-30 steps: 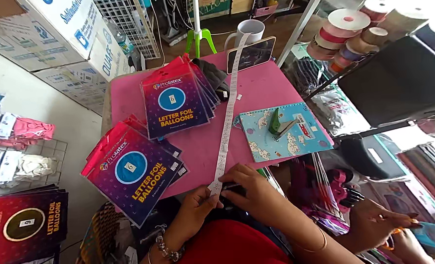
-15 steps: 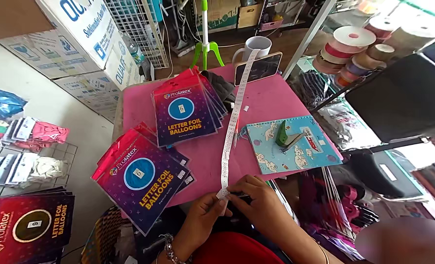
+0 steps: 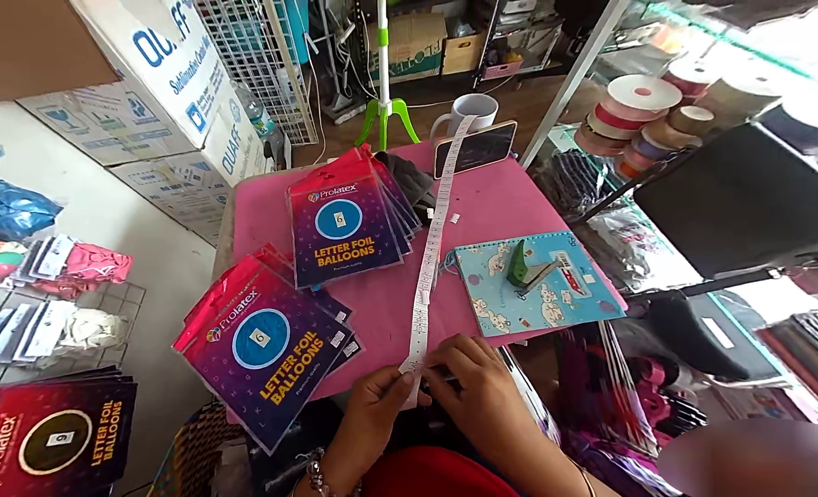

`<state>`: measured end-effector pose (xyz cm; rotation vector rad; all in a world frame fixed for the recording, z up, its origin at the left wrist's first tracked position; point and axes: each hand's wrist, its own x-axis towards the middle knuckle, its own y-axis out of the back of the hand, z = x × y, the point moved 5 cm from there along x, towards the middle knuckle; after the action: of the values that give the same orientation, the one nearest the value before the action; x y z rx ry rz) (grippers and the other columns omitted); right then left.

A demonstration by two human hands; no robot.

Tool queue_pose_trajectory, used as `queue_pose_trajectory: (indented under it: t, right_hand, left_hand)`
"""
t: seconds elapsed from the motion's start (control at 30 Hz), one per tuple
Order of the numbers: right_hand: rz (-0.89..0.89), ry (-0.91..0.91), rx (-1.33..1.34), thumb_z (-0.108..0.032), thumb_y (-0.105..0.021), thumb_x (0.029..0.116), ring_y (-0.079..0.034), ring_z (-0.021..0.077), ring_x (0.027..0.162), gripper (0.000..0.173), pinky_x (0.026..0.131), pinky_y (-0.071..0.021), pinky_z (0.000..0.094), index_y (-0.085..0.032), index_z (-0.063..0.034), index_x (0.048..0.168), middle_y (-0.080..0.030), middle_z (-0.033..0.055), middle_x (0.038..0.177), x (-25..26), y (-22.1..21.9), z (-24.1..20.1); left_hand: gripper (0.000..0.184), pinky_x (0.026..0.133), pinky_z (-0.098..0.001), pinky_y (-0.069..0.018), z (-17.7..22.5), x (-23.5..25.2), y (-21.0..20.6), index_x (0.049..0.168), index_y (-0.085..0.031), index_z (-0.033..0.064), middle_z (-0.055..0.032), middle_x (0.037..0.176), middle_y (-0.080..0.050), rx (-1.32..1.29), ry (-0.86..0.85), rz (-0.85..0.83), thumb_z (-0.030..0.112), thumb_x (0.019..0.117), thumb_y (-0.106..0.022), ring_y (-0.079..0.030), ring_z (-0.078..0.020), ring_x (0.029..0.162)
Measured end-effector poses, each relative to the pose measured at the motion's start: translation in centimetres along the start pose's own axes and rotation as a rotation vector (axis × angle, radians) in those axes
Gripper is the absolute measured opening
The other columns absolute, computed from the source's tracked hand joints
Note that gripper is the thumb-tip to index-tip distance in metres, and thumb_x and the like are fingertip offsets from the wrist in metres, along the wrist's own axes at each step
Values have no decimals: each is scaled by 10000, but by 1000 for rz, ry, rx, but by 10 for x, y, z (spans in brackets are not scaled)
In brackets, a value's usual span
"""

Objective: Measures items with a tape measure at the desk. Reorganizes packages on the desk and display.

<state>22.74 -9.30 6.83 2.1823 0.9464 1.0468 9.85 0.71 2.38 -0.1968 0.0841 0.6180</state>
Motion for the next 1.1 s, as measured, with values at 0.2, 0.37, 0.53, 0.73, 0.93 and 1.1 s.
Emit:
queue_pose_trajectory:
  t: [0.2,0.37,0.53,0.73,0.93,1.1]
  right_hand:
    - [-49,-86,95,-283,-713,901,-670,214,893,171,773,-558,407,-784,-133,943,-723,13,948,-1,-1,10]
    - [-10,-120,166,-276,-762,871,-665,256,963,438,797,-577,389,-704,-71,1255,-675,140,1159,1,2,6]
    - [-5,-117,203,-271,-764,881,-628,284,1044,375,850,-556,402,-720,-91,1207,-626,176,1249,2,1,8]
    - [-24,-86,166,-278,-713,913,-626,235,1001,180,858,-530,373,-800,-130,968,-664,128,1224,2,-4,8]
    - [-9,-79,179,-260,-723,897,-627,229,1009,161,866,-533,358,-794,-122,941,-675,118,1193,3,-6,7]
    - [14,-9,157,-222,-711,881,-627,225,1014,107,871,-528,363,-777,-138,874,-672,111,1184,3,-6,2]
  left_hand:
    - [215,809,-260,-603,0,0,-2,1013,-726,10,-29,885,-776,35,-10,9,90,1042,-529,-737,-85,823]
    - [214,821,-258,-599,1,0,-4,1021,-729,13,-17,900,-772,22,-40,26,82,1040,-527,-731,-76,842]
    - [210,827,-261,-595,2,-1,-4,1025,-712,5,-15,893,-768,10,-19,38,76,1046,-516,-727,-76,845]
    - [202,820,-265,-597,1,0,-3,990,-711,8,-10,883,-763,0,-51,47,66,1039,-523,-725,-70,838]
    - [193,807,-247,-587,1,1,-4,977,-720,16,10,875,-751,-14,-62,51,62,1031,-540,-707,-47,824]
    - [189,795,-236,-580,2,3,-4,969,-723,16,22,850,-732,-26,-33,73,57,1023,-547,-691,-34,799]
